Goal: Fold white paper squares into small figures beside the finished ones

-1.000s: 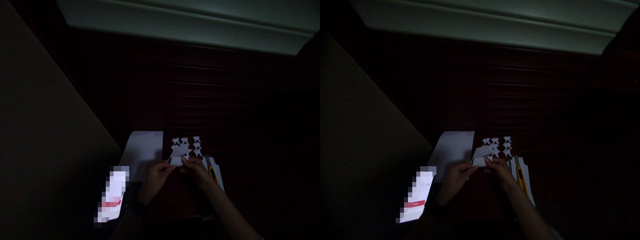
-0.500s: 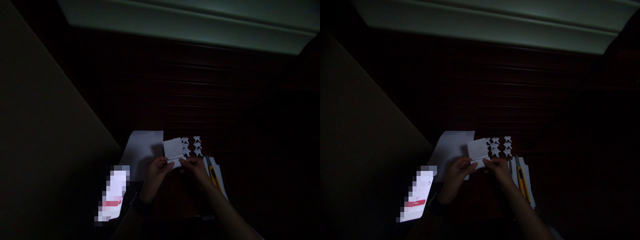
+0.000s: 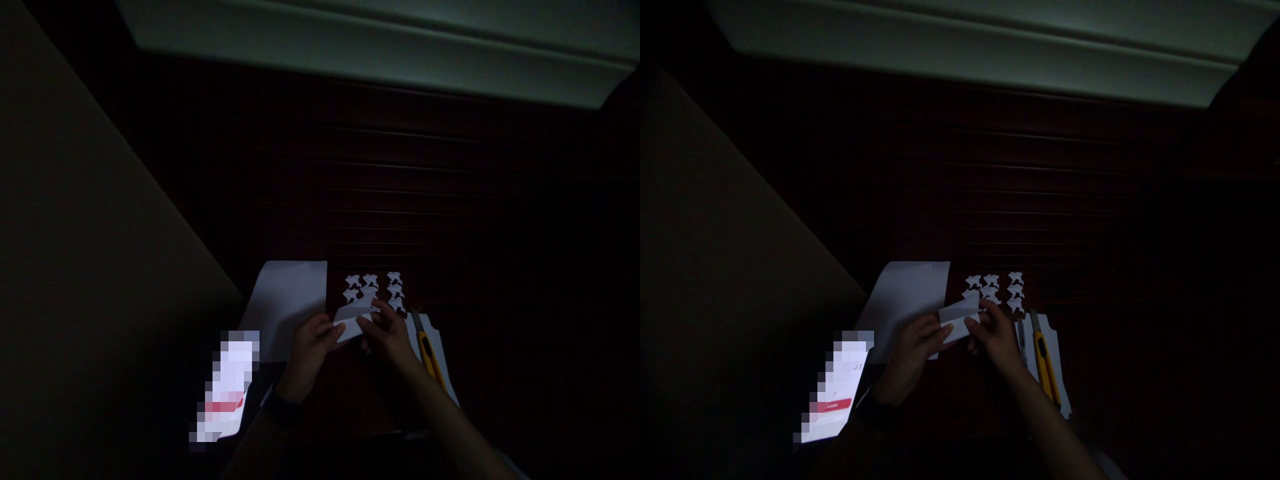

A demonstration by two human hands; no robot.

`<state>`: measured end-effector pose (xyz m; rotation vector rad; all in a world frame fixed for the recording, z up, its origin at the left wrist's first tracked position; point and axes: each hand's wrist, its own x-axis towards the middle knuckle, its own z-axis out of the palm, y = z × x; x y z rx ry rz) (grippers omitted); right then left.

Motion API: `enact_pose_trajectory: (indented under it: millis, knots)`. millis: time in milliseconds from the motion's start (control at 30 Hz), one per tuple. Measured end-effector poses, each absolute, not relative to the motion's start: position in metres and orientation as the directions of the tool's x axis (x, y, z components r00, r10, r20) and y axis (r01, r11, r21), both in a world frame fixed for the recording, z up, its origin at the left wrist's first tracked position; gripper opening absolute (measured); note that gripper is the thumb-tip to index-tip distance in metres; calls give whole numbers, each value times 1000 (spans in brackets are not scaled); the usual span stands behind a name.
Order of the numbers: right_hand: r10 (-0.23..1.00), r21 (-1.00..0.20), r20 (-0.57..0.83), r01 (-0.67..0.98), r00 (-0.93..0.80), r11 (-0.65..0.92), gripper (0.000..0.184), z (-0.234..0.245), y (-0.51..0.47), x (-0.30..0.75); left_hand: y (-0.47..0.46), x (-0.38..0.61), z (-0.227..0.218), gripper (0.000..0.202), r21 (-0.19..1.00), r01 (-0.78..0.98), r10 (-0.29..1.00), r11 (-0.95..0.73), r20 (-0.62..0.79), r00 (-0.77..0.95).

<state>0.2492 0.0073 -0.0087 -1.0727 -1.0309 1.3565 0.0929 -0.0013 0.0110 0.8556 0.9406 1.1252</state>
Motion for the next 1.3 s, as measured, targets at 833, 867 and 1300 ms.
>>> enact_pose_trajectory:
  millis: [833, 867, 1300]
  knots:
    - [991, -975, -59, -206, -123, -84, 24, -12, 5, 249, 1, 89, 4, 25, 891, -351, 954, 289, -235, 187]
    - [988, -970, -61, -224, -139, -91, 27, -12, 4, 249, 2, 88, 4, 25, 892, -346, 953, 290, -236, 191]
    - [979, -944, -140, -279, -145, -176, 27, -19, 7, 249, 0, 88, 5, 30, 895, -335, 949, 294, -234, 209]
